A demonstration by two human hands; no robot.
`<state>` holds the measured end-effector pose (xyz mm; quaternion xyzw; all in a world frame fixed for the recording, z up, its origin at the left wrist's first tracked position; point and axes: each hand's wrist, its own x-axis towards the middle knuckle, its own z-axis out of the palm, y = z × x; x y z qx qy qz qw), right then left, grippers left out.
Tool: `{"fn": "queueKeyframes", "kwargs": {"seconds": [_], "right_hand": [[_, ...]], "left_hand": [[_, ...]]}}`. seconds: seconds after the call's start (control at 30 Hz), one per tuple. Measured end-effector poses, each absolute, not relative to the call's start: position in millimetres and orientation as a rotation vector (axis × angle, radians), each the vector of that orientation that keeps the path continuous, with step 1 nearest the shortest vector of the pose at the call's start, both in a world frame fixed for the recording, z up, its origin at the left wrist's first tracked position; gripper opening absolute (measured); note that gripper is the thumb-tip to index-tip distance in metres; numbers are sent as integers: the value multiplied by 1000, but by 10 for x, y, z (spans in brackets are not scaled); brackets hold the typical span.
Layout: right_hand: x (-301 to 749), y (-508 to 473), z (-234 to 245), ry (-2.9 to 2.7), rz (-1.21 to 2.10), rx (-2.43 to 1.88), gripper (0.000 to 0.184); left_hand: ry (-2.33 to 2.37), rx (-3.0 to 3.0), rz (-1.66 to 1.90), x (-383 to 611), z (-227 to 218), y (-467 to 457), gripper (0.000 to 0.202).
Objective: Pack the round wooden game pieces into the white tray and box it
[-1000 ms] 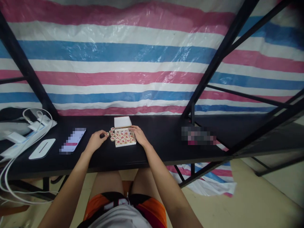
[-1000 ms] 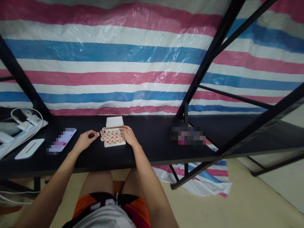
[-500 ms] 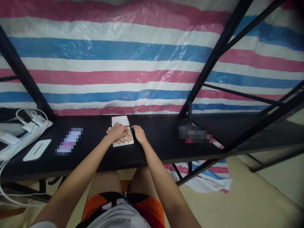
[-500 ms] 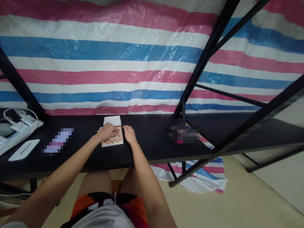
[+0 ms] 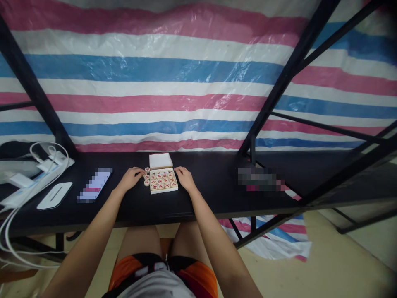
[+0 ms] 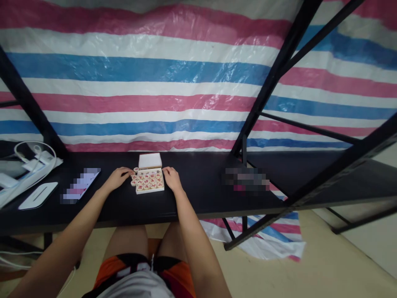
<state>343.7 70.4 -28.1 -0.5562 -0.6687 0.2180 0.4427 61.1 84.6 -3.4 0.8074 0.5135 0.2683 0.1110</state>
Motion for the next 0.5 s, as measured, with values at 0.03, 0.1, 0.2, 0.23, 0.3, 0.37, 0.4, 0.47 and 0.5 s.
{"fn": "queueKeyframes", "kwargs": {"seconds": [0.03,0.1,0.2,0.23,0.3,0.37,0.4,0.47,0.5], "right_hand": [[3435,701,-277,-1657,545,-1382,26],[3432,690,-262,-1655,554,-1384,25],[3428,675,-240,-1657,555,-1381,25],[3427,674,-238,-1656,554,-1383,25],[3427,677,-241,-1651,551,-1390,25],[3430,689,-254,-1647,555,-1391,24],[3432,696,-262,-1646,556,-1388,24],[3436,708,-276,-1648,557,-1381,24],[3437,712,-280,-1647,555,-1379,24]], "left_hand": [[1528,2367,770,596,-60,837,31],[1600,2359,744,605,-78,815,32],[1627,2371,717,626,-71,779,34],[1617,2375,716,623,-68,768,35],[1605,2374,720,610,-68,751,36],[1617,2358,726,599,-68,740,36],[1628,2350,728,598,-66,736,36],[1639,2346,734,605,-51,727,35],[1641,2351,735,611,-39,721,35]]}}
